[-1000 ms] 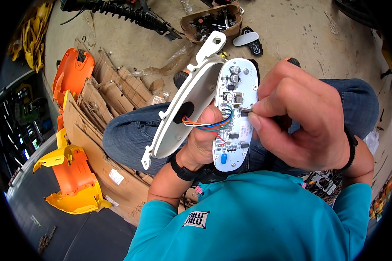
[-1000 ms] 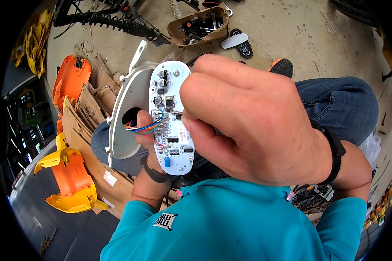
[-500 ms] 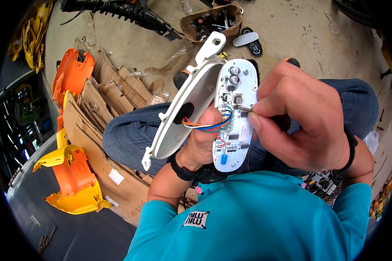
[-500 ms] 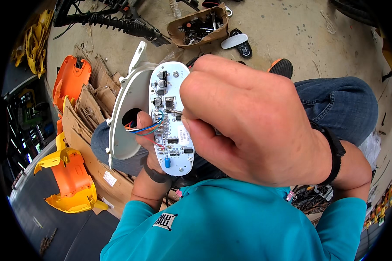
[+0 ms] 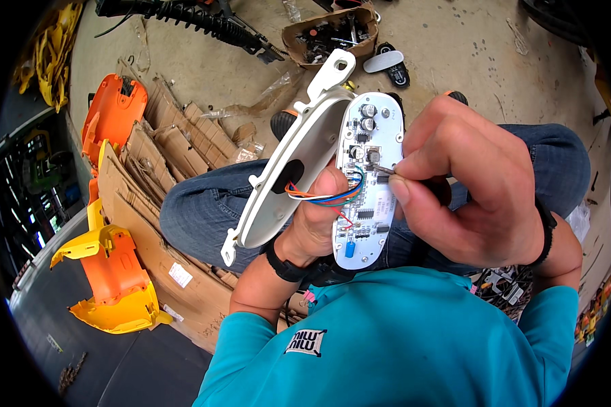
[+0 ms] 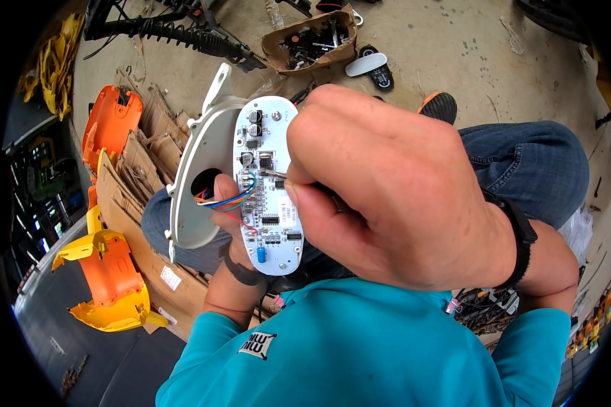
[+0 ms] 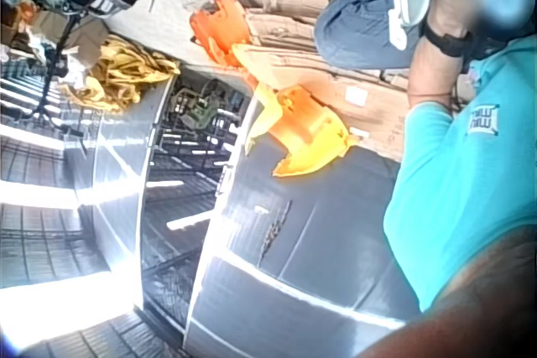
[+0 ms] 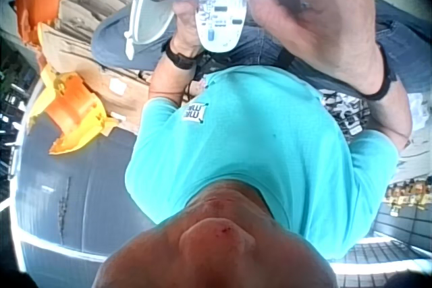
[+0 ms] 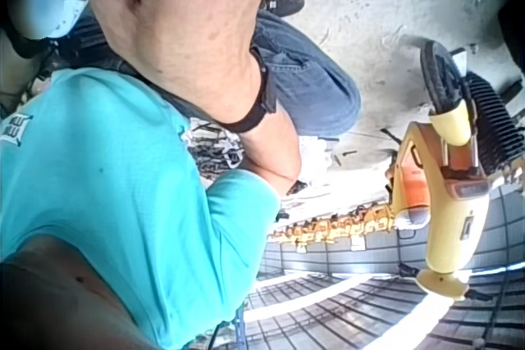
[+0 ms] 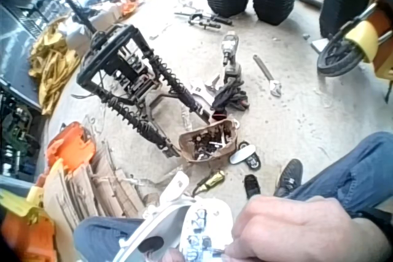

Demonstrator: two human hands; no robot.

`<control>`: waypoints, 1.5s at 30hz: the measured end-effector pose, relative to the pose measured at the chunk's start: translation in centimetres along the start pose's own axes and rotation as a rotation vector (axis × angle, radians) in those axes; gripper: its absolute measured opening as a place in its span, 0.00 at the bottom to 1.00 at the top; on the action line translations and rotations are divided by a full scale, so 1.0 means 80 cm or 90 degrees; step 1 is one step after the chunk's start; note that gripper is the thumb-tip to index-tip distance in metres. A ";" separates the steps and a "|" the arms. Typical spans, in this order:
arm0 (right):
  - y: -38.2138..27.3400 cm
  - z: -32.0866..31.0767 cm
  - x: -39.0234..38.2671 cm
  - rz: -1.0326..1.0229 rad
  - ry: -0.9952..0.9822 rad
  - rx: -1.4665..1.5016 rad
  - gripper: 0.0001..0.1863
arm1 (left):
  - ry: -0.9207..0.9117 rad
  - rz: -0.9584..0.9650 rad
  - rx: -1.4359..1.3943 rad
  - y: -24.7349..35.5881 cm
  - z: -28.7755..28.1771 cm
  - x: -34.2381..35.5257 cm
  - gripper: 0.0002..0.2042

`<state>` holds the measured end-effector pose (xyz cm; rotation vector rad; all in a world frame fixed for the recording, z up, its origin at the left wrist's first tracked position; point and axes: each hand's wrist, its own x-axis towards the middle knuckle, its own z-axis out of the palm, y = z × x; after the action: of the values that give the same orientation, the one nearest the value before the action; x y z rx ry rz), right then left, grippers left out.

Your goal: The person works on a circuit board with wires by hand and using a thin tool, touching various components and pointing to specific parts of the board.

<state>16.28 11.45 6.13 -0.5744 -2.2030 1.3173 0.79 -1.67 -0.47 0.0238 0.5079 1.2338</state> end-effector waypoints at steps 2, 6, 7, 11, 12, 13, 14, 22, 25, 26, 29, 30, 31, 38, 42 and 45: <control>0.000 -0.001 0.000 0.002 -0.007 0.000 0.08 | 0.001 -0.003 0.003 0.000 0.000 0.000 0.36; 0.001 -0.003 0.001 -0.001 -0.016 -0.001 0.08 | 0.004 -0.008 0.010 0.000 -0.001 -0.001 0.37; 0.001 -0.003 0.001 -0.007 -0.015 0.000 0.08 | 0.005 -0.008 0.011 0.000 -0.001 -0.001 0.37; 0.002 -0.001 0.001 -0.012 -0.005 0.015 0.08 | 0.008 -0.014 0.017 0.000 -0.002 -0.001 0.38; 0.002 -0.001 0.001 -0.011 -0.002 0.017 0.08 | 0.008 -0.015 0.019 0.001 -0.002 -0.001 0.38; 0.002 -0.001 0.000 -0.010 0.001 0.019 0.08 | 0.009 -0.016 0.019 0.000 -0.002 -0.001 0.38; 0.001 -0.002 0.000 -0.006 0.000 0.019 0.07 | 0.011 -0.017 0.020 0.000 -0.002 -0.002 0.38; 0.001 -0.001 0.001 0.000 -0.005 0.016 0.07 | 0.016 -0.021 0.026 -0.001 -0.003 -0.002 0.39; 0.001 -0.002 0.001 0.001 -0.010 0.016 0.07 | 0.018 -0.024 0.030 -0.001 -0.003 -0.002 0.39; 0.001 -0.003 0.001 -0.003 -0.012 0.016 0.08 | 0.019 -0.026 0.031 -0.001 -0.004 -0.002 0.40; 0.001 -0.004 0.000 -0.008 -0.019 0.021 0.08 | 0.021 -0.029 0.034 -0.001 -0.005 -0.003 0.40; 0.002 -0.004 0.000 -0.010 -0.019 0.025 0.08 | 0.023 -0.029 0.037 -0.001 -0.005 -0.003 0.40; 0.002 -0.004 0.000 -0.013 -0.020 0.029 0.08 | 0.024 -0.032 0.040 -0.002 -0.005 -0.004 0.40; 0.002 -0.002 0.002 -0.022 -0.011 0.032 0.08 | 0.028 -0.039 0.038 -0.001 -0.006 -0.004 0.42; 0.002 -0.002 0.002 -0.021 -0.011 0.026 0.08 | 0.025 -0.038 0.040 0.000 -0.006 -0.003 0.42; 0.003 -0.001 0.001 -0.023 -0.009 0.023 0.08 | 0.023 -0.036 0.045 0.001 -0.005 -0.002 0.42</control>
<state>16.29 11.67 6.01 -0.5109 -2.1862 1.3430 0.51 -1.91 -0.72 0.0464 0.5794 1.1629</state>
